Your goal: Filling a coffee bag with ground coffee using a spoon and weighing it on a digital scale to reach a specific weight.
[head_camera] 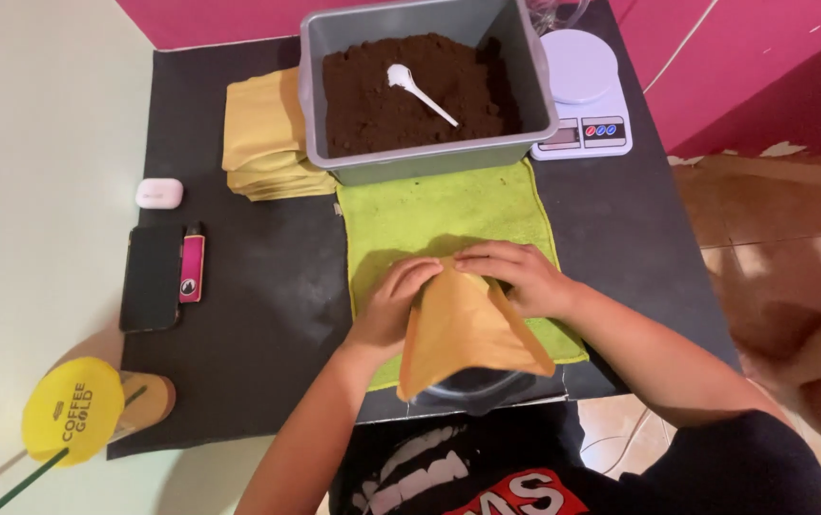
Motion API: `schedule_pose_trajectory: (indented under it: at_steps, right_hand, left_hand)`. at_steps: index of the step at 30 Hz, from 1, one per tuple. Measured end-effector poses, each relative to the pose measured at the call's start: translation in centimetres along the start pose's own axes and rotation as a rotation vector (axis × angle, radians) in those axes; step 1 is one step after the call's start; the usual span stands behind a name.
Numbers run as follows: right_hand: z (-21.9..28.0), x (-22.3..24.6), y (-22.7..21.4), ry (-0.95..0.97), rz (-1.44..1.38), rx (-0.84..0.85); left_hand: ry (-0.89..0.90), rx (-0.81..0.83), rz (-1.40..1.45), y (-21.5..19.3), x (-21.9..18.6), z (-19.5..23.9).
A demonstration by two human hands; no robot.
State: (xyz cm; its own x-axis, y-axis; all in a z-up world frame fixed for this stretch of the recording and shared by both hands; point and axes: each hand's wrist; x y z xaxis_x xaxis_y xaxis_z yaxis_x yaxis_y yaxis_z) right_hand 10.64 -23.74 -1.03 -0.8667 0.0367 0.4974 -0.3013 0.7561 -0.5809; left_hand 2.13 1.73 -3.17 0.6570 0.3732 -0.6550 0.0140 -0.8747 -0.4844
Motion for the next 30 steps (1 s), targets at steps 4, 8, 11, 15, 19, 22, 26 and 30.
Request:
schedule_pose_trajectory:
  at_steps: [4,8,11,15,19,22,26,30]
  right_hand:
    - [0.0,-0.5,0.4,0.022,0.021,-0.012]
    - [0.0,-0.6,0.0,0.126,-0.041,0.068]
    - [-0.7,0.8,-0.3,0.145,-0.133,0.062]
    - [-2.2,3.5,0.1,0.204,-0.144,-0.029]
    - [-6.1,3.6,-3.0,0.407,-0.225,0.001]
    - [-12.3,9.6,-8.9,0.331,-0.179,-0.012]
    - [-15.2,15.0,-13.8,0.120,0.036,-0.091]
    - [-11.2,10.4,-8.3,0.180,-0.115,-0.167]
  left_hand:
    - [-0.240,0.090,0.309,-2.1,-3.2,-1.5]
    - [-0.215,0.088,0.052,0.0,0.4,0.1]
    - [-0.235,0.026,0.077,1.3,1.6,0.6]
    - [-0.382,0.019,0.071,-0.8,-3.8,-2.7]
    - [-0.523,0.106,-0.073,-5.5,-7.8,-9.0]
    - [-0.334,-0.047,0.049,-9.9,-14.2,-13.6]
    - [0.128,-0.143,-0.170,-13.4,-19.5,-17.0]
    - [-0.466,0.080,-0.079,-11.1,-19.0,-14.2]
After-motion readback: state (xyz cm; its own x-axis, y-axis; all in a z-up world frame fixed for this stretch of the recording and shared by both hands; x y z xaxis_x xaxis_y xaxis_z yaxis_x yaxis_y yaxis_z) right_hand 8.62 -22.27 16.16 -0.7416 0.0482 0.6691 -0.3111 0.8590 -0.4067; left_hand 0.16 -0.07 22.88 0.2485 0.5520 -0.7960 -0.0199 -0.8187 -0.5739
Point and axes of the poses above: each hand's wrist, its own z-axis away from the middle knuckle, its own y-axis out of the palm, x = y × z
